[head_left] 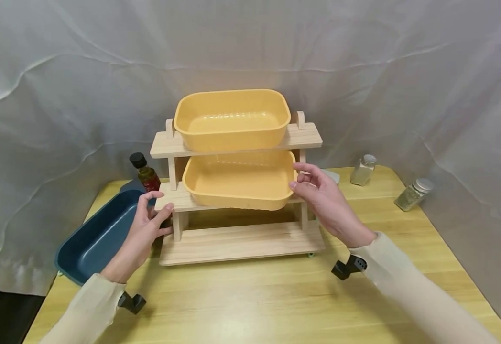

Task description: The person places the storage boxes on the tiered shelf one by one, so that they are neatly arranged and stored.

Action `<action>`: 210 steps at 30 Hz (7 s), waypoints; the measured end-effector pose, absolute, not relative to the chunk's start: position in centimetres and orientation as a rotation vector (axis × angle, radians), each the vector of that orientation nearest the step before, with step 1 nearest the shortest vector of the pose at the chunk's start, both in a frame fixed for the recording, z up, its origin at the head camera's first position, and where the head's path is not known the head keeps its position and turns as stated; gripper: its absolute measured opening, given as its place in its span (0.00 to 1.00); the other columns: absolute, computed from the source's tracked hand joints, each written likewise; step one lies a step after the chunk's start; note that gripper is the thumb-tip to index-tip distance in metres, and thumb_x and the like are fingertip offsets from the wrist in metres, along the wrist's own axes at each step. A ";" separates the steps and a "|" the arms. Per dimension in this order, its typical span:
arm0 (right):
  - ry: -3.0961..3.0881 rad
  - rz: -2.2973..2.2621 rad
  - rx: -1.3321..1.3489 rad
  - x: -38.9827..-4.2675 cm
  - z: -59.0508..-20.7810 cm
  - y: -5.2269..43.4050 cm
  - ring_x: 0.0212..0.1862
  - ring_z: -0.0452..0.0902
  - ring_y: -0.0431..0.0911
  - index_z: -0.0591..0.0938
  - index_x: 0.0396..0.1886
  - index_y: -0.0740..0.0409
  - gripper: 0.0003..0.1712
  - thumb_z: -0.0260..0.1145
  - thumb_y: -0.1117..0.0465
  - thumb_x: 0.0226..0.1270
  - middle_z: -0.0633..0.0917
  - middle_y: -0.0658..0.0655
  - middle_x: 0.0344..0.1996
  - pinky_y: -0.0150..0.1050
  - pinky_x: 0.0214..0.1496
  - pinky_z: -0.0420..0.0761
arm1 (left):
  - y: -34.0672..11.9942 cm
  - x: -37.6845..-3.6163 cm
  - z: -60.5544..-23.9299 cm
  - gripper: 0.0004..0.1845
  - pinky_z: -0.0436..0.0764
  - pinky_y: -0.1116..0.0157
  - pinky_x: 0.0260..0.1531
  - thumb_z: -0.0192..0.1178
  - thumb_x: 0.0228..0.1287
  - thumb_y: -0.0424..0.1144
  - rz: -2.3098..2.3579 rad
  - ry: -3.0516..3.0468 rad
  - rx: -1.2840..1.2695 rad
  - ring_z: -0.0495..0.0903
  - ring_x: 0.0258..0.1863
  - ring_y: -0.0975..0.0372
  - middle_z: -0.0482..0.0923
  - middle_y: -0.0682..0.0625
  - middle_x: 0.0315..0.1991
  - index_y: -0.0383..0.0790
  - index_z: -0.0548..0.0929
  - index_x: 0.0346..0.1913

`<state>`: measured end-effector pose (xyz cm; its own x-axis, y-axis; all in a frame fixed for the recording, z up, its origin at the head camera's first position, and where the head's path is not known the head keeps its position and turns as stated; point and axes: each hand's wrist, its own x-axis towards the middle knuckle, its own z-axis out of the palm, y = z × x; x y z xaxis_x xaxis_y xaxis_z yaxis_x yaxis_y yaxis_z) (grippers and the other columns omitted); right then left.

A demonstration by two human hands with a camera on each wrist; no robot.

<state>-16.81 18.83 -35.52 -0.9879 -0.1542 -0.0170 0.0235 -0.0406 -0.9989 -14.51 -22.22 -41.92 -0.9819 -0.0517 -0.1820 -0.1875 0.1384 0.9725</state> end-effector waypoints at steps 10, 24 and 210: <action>2.034 -2.209 -0.193 -18.8 -35.6 19.1 0.50 0.76 0.43 0.70 0.78 0.68 0.31 0.66 0.70 0.80 0.75 0.56 0.50 0.32 0.56 0.82 | -22.3 -14.6 -42.1 0.31 0.82 0.43 0.62 0.57 0.87 0.49 1.975 2.291 -0.245 0.70 0.71 0.48 0.67 0.42 0.58 0.51 0.52 0.77; 1.968 -2.260 -0.138 -20.3 -35.6 19.1 0.46 0.78 0.42 0.72 0.77 0.69 0.28 0.65 0.73 0.81 0.78 0.55 0.47 0.29 0.51 0.82 | -22.2 -14.4 -42.0 0.29 0.82 0.42 0.62 0.58 0.86 0.49 1.971 2.297 -0.252 0.70 0.72 0.46 0.67 0.41 0.58 0.53 0.54 0.76; 1.780 -2.296 -0.130 -19.3 -42.6 26.2 0.48 0.84 0.42 0.73 0.74 0.61 0.25 0.65 0.71 0.83 0.84 0.53 0.48 0.36 0.58 0.85 | -36.2 -1.7 -45.6 0.29 0.56 0.68 0.06 0.46 0.66 0.10 3.347 1.766 -1.273 0.55 0.07 0.63 0.61 0.50 0.17 0.30 0.89 0.60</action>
<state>-19.32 26.18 -42.55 -0.9689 -0.2366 -0.0722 0.1288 -0.2336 -0.9638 -1.75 -36.16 -45.65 -0.4905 -0.8644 -0.1107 0.3963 -0.3344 0.8551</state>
